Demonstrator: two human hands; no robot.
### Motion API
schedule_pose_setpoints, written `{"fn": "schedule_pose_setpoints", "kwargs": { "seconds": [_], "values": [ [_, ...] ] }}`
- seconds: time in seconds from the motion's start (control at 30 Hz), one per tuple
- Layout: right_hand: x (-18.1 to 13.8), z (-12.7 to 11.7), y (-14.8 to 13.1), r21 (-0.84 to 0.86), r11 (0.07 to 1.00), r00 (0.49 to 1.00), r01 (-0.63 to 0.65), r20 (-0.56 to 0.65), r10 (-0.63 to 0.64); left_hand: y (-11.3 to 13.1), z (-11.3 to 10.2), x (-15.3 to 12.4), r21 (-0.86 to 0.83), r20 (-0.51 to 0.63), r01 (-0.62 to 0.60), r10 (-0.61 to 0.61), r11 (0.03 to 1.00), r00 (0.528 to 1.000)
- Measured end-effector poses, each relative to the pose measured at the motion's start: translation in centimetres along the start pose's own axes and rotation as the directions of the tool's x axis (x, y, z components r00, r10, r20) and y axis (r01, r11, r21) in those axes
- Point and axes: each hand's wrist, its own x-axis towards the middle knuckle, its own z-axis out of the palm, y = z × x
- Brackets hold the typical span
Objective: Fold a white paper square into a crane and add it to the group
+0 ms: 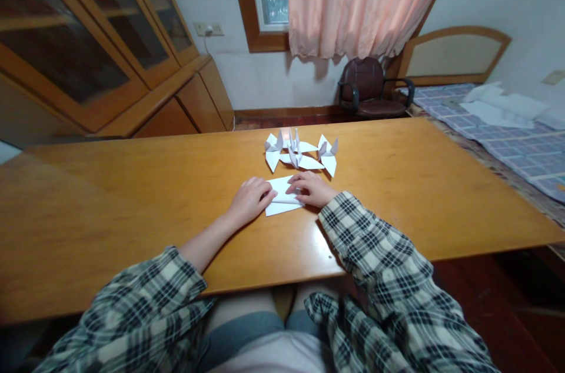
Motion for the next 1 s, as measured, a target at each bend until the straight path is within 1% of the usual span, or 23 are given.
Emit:
{"fn": "schedule_pose_setpoints", "kwargs": {
  "seconds": [0.17,0.37,0.5,0.6,0.7,0.8,0.9,1.0],
  "values": [
    [-0.5,-0.5,0.5,0.074,0.997,0.997,0.03,0.07,-0.035,0.0,0.2,0.0,0.046,0.005,-0.01,0.01,0.999,1.0],
    [-1.1,-0.9,0.8,0.169,0.985,0.99,0.016,0.137,-0.04,0.5,0.3,0.1,0.11,0.012,-0.001,-0.001,0.994,1.0],
    [-1.1,-1.0,1.1,0.205,0.979,0.985,0.012,0.164,-0.046,0.8,0.4,0.4,0.139,0.024,0.024,-0.027,0.99,0.999],
    [-1.2,-1.0,1.2,0.231,0.973,0.986,0.012,0.161,-0.05,0.9,0.5,0.6,0.147,0.03,0.034,-0.039,0.989,0.999],
    [-1.2,-0.9,0.9,0.241,0.97,0.99,0.013,0.135,-0.047,0.8,0.6,0.6,0.148,0.033,0.039,-0.044,0.988,0.998],
    [-1.0,-0.4,0.2,0.218,0.976,0.999,-0.015,0.048,0.004,0.8,0.7,0.6,0.137,0.02,0.04,-0.044,0.99,0.999],
    [-0.6,0.4,-1.0,0.119,0.991,0.996,-0.059,-0.061,0.066,0.8,0.7,0.6,0.116,0.009,0.04,-0.042,0.992,0.999],
    [-0.3,1.0,-2.0,-0.025,0.993,0.987,-0.114,-0.118,0.11,0.8,0.7,0.6,0.105,0.014,0.039,-0.041,0.994,0.999]
  ]
}}
